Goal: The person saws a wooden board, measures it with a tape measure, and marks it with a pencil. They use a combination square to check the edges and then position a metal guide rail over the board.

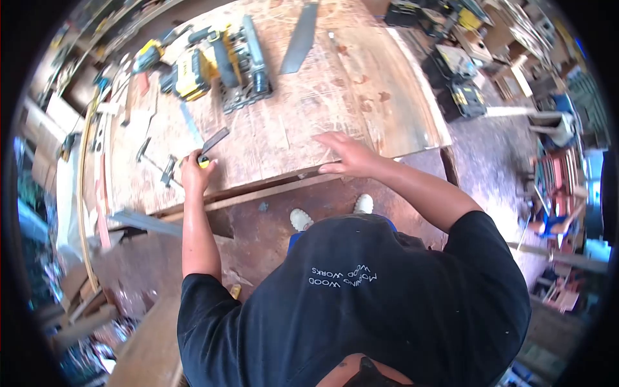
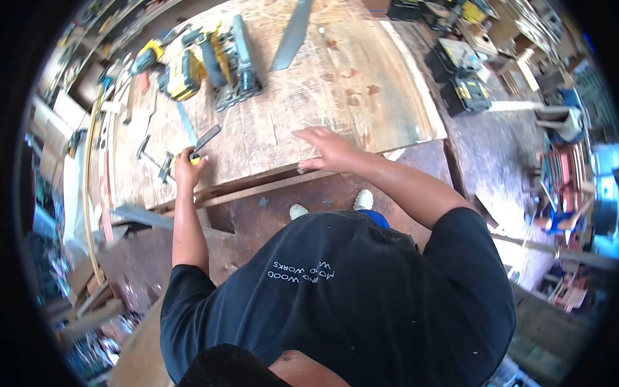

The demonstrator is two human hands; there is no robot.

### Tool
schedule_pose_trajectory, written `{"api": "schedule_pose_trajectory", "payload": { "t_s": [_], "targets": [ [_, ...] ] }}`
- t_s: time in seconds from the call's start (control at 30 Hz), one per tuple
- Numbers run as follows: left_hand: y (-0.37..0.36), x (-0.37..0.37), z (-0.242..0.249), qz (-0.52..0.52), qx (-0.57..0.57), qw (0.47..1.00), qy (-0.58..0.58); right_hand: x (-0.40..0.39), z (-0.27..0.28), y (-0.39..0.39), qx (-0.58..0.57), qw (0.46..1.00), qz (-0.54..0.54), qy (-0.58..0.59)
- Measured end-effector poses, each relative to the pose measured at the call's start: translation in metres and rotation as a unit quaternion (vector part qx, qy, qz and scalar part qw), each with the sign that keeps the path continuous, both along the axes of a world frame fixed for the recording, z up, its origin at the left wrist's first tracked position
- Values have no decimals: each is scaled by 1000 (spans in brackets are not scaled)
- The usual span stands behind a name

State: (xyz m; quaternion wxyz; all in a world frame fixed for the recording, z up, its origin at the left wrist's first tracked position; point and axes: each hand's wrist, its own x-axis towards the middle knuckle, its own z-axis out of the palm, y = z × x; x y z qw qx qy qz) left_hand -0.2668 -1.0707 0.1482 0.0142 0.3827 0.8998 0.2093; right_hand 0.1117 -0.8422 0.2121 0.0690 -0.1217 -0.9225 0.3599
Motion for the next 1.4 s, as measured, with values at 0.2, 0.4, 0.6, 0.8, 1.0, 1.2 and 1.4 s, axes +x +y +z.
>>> {"api": "schedule_pose_trajectory", "payload": {
  "t_s": [0.2, 0.4, 0.6, 0.8, 1.0, 1.2, 1.4],
  "targets": [
    [38, 20, -13, 4, -90, 991, 96, 127, -6, 41, 34, 948, -315, 26],
    [125, 94, 14, -164, 153, 974, 19, 244, -65, 86, -151, 769, -617, 64],
    [225, 185, 37, -231, 132, 964, 17, 248, -101, 98, -532, 648, -543, 42],
    [336, 204, 41, -230, 88, 969, 22, 249, -97, 113, -634, 648, -422, 36],
    [497, 159, 13, -283, 38, 953, 105, 249, -89, 120, -660, 615, -430, 42],
    [601, 157, 6, -257, -131, 957, 13, 241, -84, 113, -622, 578, -523, 79],
    [585, 149, 24, -283, -242, 928, 26, 265, -94, 129, -595, 607, -520, 87]
  ]
}}
